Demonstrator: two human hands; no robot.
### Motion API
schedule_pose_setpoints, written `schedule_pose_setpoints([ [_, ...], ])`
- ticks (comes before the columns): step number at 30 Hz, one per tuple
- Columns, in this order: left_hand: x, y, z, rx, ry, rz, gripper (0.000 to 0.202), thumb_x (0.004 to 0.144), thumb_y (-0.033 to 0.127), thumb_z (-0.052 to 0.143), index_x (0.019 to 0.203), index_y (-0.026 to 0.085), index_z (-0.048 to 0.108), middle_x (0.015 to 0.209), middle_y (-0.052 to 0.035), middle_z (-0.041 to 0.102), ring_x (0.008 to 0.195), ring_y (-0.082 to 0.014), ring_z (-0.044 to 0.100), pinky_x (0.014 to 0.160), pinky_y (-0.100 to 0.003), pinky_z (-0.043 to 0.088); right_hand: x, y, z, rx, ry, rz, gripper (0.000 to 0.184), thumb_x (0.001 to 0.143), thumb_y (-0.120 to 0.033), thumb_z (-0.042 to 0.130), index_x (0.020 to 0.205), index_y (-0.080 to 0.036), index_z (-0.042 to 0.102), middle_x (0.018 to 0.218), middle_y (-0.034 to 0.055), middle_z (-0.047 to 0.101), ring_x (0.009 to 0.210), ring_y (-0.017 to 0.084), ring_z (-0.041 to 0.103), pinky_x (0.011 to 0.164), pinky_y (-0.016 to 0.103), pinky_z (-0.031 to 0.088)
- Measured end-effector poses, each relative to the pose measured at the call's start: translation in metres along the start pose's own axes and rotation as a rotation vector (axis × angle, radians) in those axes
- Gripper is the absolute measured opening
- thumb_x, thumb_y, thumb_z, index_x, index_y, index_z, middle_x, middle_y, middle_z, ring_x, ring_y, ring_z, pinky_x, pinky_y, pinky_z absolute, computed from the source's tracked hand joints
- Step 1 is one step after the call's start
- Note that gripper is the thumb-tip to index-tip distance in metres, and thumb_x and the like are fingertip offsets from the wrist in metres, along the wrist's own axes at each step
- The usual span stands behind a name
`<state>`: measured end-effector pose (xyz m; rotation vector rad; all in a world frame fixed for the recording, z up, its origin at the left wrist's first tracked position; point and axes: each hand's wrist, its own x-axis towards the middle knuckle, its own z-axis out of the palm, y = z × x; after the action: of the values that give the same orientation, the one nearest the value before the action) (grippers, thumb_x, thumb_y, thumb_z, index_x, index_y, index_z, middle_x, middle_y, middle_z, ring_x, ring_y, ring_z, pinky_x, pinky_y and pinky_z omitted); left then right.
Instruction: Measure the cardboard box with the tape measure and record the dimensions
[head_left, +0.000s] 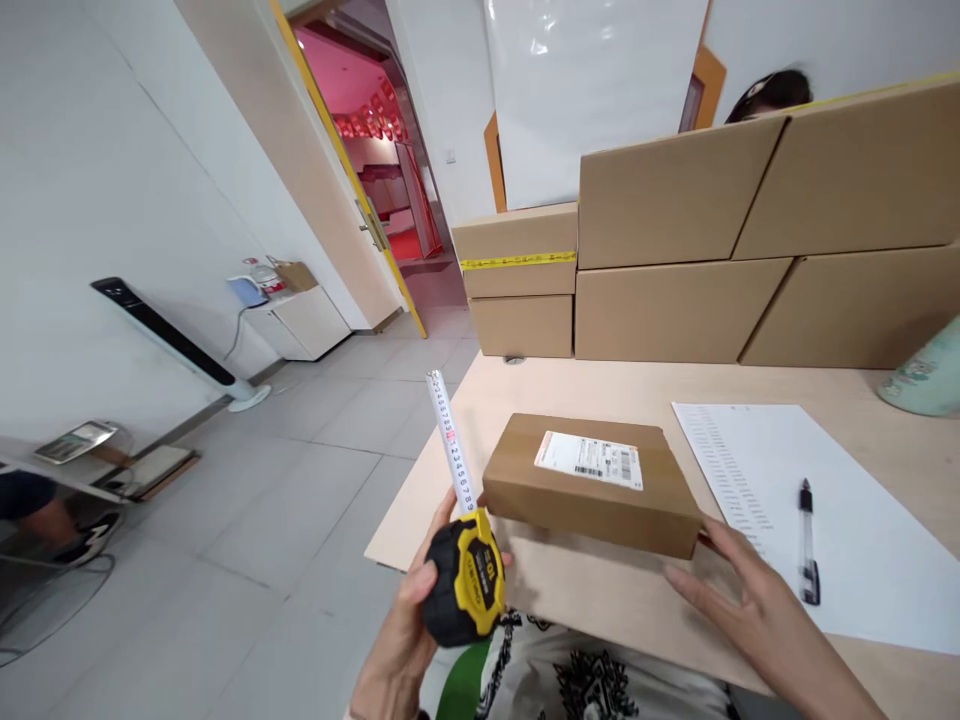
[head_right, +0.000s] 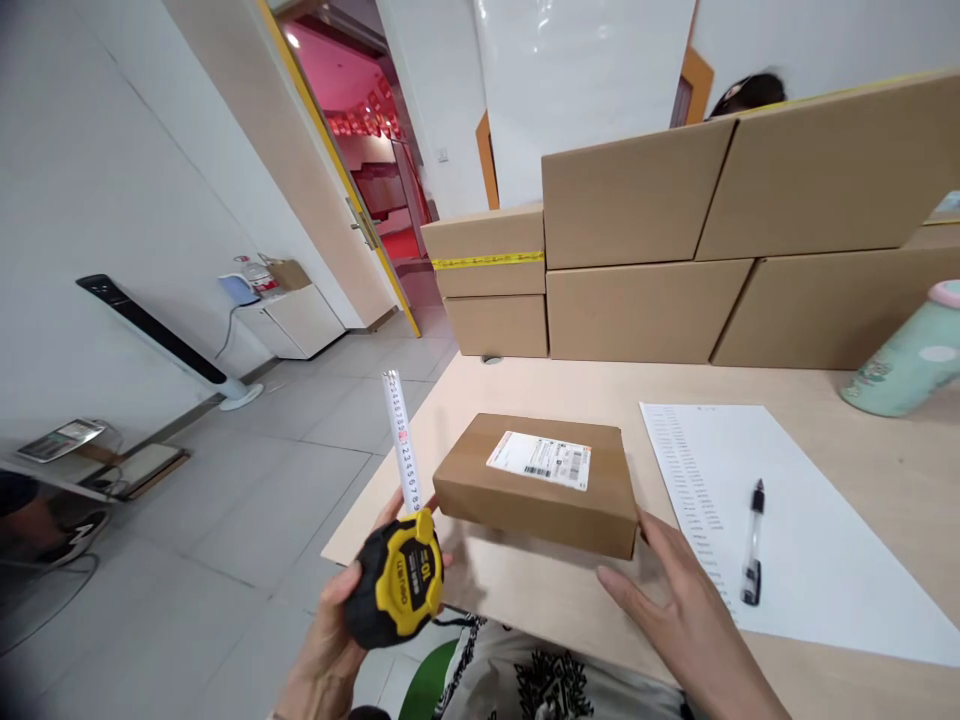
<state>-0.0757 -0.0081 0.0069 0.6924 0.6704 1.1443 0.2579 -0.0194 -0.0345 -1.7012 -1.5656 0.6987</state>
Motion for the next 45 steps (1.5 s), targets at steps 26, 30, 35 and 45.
schedule_pose_setpoints([
  [26,0.021,-0.003,0.065,0.048,-0.572,-0.237,0.108,0.065,0.064,0.073,0.151,0.017,0.026,0.098,-0.0158,0.070,0.091,-0.0302,0.067,0.085,-0.042,0.044,0.097,-0.019,0.003,0.288,0.039,-0.072,0.089,0.070,-0.050,0.075,0.145,-0.025,0.034,0.137,0.0152,0.055,0.122,0.035,0.056,0.098,0.050,0.048],
  [30,0.017,0.002,0.070,0.013,-0.528,-0.275,0.091,0.078,0.060,0.059,0.151,0.018,0.025,0.110,-0.0192,0.066,0.093,-0.0298,0.064,0.085,-0.045,0.044,0.091,-0.005,-0.020,0.186,-0.030,-0.135,0.096,0.070,-0.053,0.073,0.150,-0.027,0.028,0.147,0.0136,0.046,0.131,0.036,0.047,0.104,0.051,0.043],
  [35,0.010,0.010,0.078,-0.058,-0.475,-0.321,0.080,0.083,0.055,0.054,0.149,0.017,0.030,0.109,-0.0192,0.064,0.097,-0.0303,0.060,0.085,-0.046,0.044,0.098,-0.021,-0.073,0.097,0.029,-0.273,0.055,0.091,-0.057,0.045,0.141,-0.035,0.044,0.151,0.0044,0.042,0.137,0.031,0.039,0.113,0.054,0.029],
  [45,0.003,0.014,0.086,-0.046,-0.502,-0.345,0.078,0.084,0.052,0.053,0.149,0.017,0.030,0.107,-0.0187,0.065,0.103,-0.0330,0.059,0.087,-0.048,0.044,0.144,-0.107,-0.063,-0.256,-0.186,-0.553,0.054,0.097,-0.056,0.023,0.117,-0.035,0.068,0.141,-0.0003,0.055,0.136,0.030,0.038,0.112,0.059,0.025],
])
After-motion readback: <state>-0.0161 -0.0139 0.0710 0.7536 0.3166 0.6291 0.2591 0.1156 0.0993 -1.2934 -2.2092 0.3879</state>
